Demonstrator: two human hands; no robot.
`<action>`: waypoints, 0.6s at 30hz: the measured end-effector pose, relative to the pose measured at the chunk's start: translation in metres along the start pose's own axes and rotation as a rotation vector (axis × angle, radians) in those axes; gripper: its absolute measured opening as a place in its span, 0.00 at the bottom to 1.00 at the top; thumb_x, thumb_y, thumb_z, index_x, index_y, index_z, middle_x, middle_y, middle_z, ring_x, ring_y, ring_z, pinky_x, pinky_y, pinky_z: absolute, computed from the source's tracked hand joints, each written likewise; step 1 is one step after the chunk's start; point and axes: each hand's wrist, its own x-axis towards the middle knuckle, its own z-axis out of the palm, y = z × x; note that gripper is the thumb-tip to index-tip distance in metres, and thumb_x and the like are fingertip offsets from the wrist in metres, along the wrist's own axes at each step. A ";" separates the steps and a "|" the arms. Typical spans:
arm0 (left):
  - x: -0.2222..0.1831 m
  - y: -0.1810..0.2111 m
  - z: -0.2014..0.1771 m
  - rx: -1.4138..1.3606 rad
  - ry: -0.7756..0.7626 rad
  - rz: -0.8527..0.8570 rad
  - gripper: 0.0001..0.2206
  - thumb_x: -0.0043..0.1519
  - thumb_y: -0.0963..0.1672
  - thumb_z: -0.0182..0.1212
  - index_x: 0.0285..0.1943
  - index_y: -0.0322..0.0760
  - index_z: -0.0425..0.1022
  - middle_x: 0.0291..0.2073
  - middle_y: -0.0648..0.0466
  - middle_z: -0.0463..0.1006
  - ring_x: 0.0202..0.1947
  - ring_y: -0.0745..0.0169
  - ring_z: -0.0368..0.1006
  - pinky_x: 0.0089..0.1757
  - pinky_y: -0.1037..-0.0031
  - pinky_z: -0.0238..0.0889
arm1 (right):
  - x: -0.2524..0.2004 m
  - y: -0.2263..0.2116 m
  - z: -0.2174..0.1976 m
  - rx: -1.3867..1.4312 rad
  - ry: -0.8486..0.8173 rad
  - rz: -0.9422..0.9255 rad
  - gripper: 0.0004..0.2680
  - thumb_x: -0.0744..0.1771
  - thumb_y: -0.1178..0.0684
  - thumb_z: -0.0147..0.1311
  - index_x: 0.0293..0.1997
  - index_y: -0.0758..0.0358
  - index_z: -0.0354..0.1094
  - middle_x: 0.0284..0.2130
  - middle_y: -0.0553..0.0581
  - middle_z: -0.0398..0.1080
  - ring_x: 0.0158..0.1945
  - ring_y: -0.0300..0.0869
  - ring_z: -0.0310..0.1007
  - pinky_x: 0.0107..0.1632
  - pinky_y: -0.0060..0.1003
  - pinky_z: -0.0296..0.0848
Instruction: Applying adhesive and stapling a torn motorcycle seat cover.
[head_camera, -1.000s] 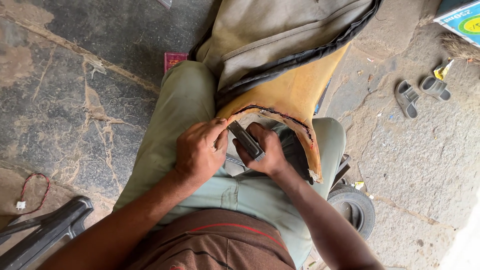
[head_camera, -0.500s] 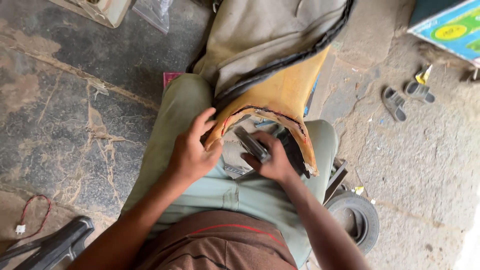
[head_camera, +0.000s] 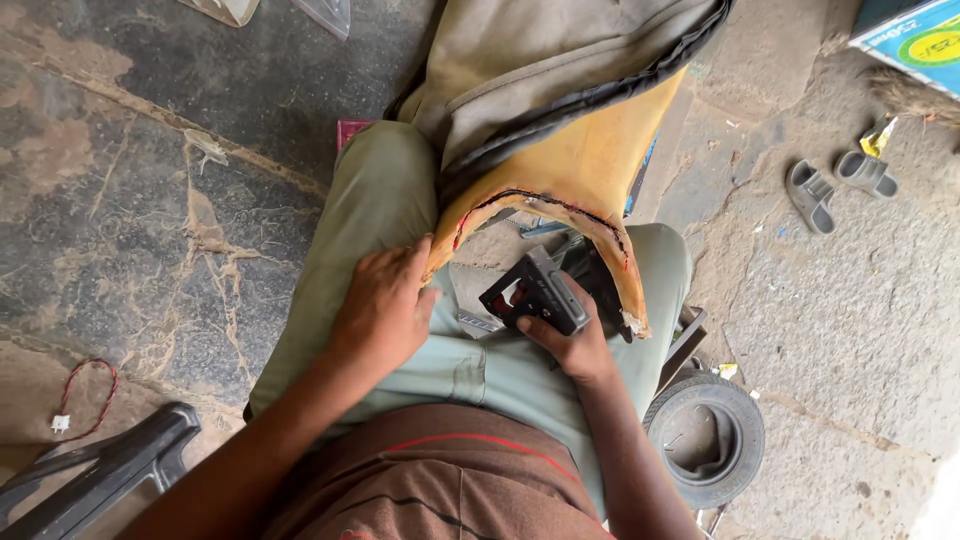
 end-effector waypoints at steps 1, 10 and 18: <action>0.000 -0.005 -0.004 0.000 -0.002 -0.002 0.27 0.55 0.41 0.65 0.63 0.19 0.66 0.46 0.34 0.79 0.49 0.38 0.73 0.54 0.54 0.59 | 0.000 0.002 -0.001 0.001 -0.001 0.003 0.16 0.60 0.58 0.65 0.51 0.65 0.69 0.41 0.53 0.74 0.45 0.38 0.72 0.51 0.33 0.71; 0.023 0.010 -0.027 -0.167 -0.354 -0.437 0.15 0.59 0.43 0.66 0.54 0.34 0.78 0.39 0.40 0.82 0.41 0.42 0.79 0.46 0.56 0.68 | 0.002 0.005 0.001 0.028 -0.073 0.004 0.15 0.61 0.60 0.65 0.51 0.66 0.68 0.41 0.54 0.74 0.45 0.38 0.72 0.50 0.34 0.72; 0.002 -0.005 -0.005 -0.162 -0.015 -0.146 0.20 0.55 0.39 0.67 0.56 0.24 0.75 0.38 0.39 0.82 0.41 0.39 0.78 0.48 0.57 0.66 | 0.002 0.011 0.001 0.021 -0.093 0.011 0.15 0.62 0.60 0.65 0.51 0.66 0.68 0.41 0.53 0.74 0.46 0.39 0.73 0.51 0.35 0.73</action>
